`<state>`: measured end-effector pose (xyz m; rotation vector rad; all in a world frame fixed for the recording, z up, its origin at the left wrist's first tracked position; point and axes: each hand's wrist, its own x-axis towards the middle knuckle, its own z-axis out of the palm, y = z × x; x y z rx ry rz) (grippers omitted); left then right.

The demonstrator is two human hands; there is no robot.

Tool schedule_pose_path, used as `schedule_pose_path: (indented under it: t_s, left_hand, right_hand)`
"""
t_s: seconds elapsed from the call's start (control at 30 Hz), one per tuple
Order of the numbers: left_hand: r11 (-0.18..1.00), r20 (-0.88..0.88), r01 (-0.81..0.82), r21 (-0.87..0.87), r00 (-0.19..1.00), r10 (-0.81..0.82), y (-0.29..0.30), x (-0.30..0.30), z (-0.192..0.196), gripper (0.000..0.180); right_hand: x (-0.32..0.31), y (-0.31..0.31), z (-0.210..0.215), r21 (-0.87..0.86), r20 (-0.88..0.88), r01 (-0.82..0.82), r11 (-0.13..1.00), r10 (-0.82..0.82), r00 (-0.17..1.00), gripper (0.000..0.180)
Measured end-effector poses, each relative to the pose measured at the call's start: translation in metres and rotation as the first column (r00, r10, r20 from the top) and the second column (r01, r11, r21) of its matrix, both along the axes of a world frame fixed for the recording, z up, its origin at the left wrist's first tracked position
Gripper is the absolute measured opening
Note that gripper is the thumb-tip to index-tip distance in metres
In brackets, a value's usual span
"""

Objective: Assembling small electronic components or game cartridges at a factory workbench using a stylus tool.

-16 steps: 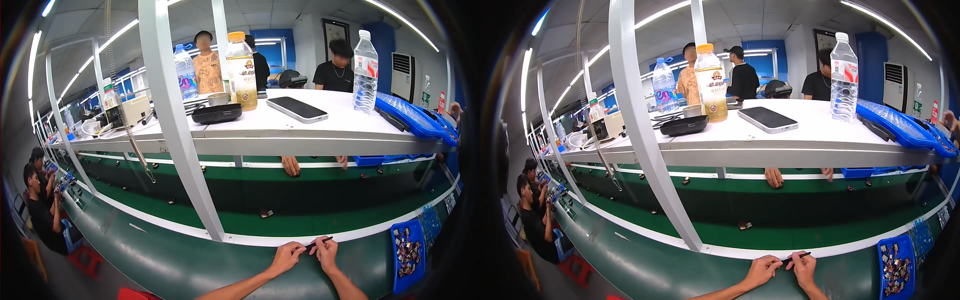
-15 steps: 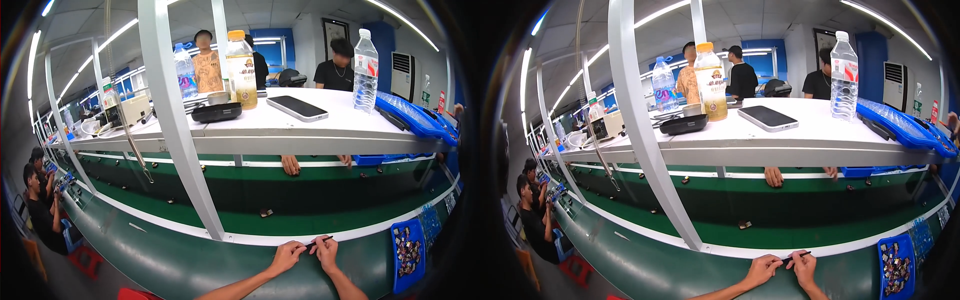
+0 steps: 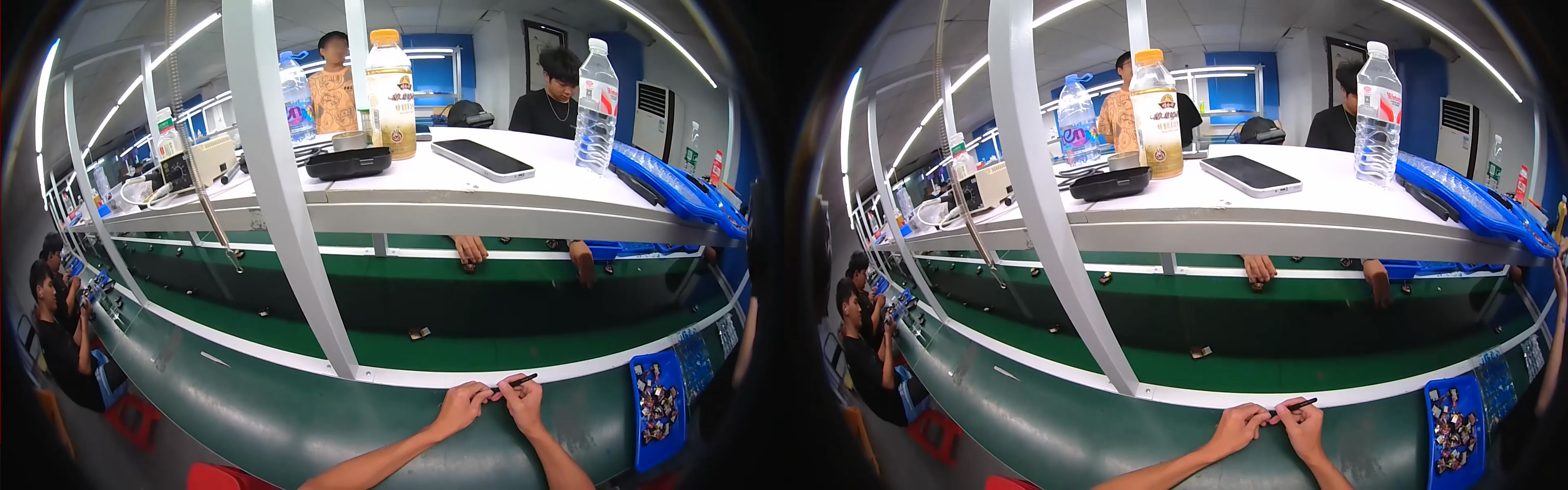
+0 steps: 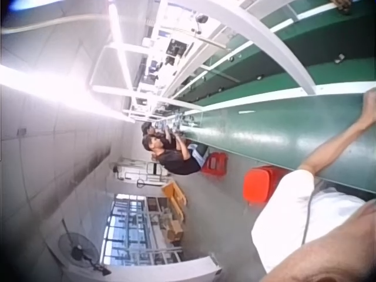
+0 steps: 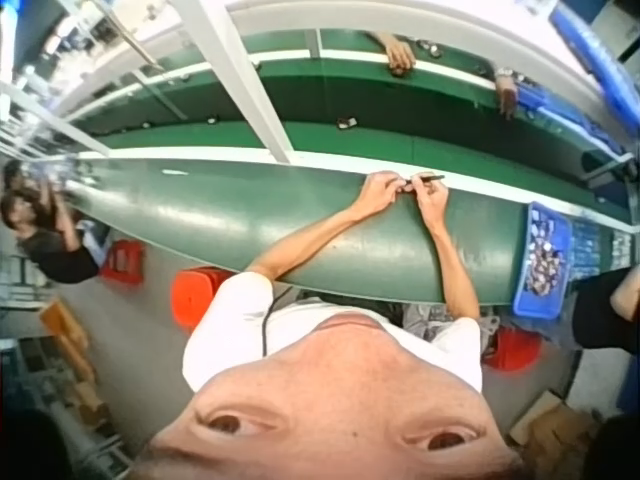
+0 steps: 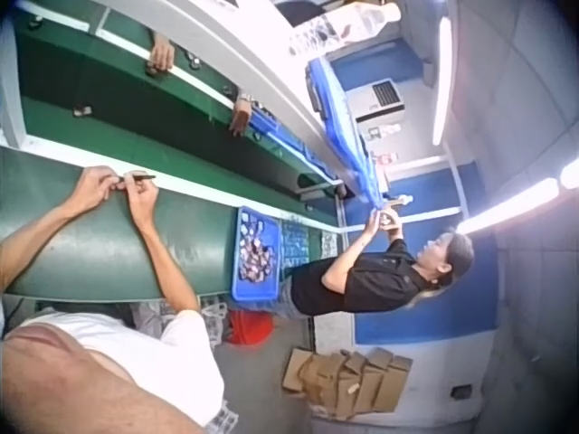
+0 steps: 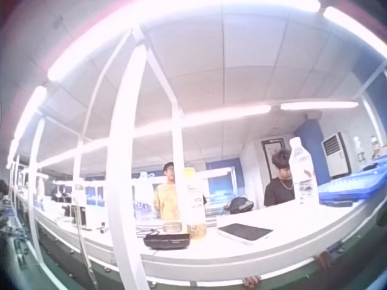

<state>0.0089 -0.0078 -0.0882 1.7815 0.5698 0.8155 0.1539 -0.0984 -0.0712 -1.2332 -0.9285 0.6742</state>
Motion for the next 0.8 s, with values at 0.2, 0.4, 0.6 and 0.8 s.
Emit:
schedule_pose_path:
  t_s: [0.2, 0.4, 0.6, 0.8]
  left_hand:
    - [0.999, 0.003, -0.030, 0.011, 1.000, 0.030, 0.002, 0.000, 0.003, 0.015]
    - [1.000, -0.015, -0.012, -0.005, 1.000, 0.012, 0.001, -0.001, 0.006, 0.015]
    - [0.998, -0.032, -0.006, 0.067, 0.999, 0.008, -0.003, -0.004, 0.006, 0.016]
    - [0.991, 0.039, -0.048, 0.128, 0.998, 0.043, 0.001, 0.001, -0.003, 0.017]
  right_hand:
    - [0.001, 0.003, 0.000, -0.053, 0.033, 0.013, 0.999, -0.011, 0.999, 0.015]
    - [0.003, 0.004, -0.009, -0.063, 0.144, 0.013, 0.998, -0.004, 0.990, 0.022]
    - [-0.002, -0.002, 0.002, -0.084, 0.150, -0.011, 0.996, 0.024, 0.988, 0.018]
    - [-0.002, 0.002, -0.001, 0.001, 0.198, 0.013, 1.000, -0.013, 0.980, 0.022]
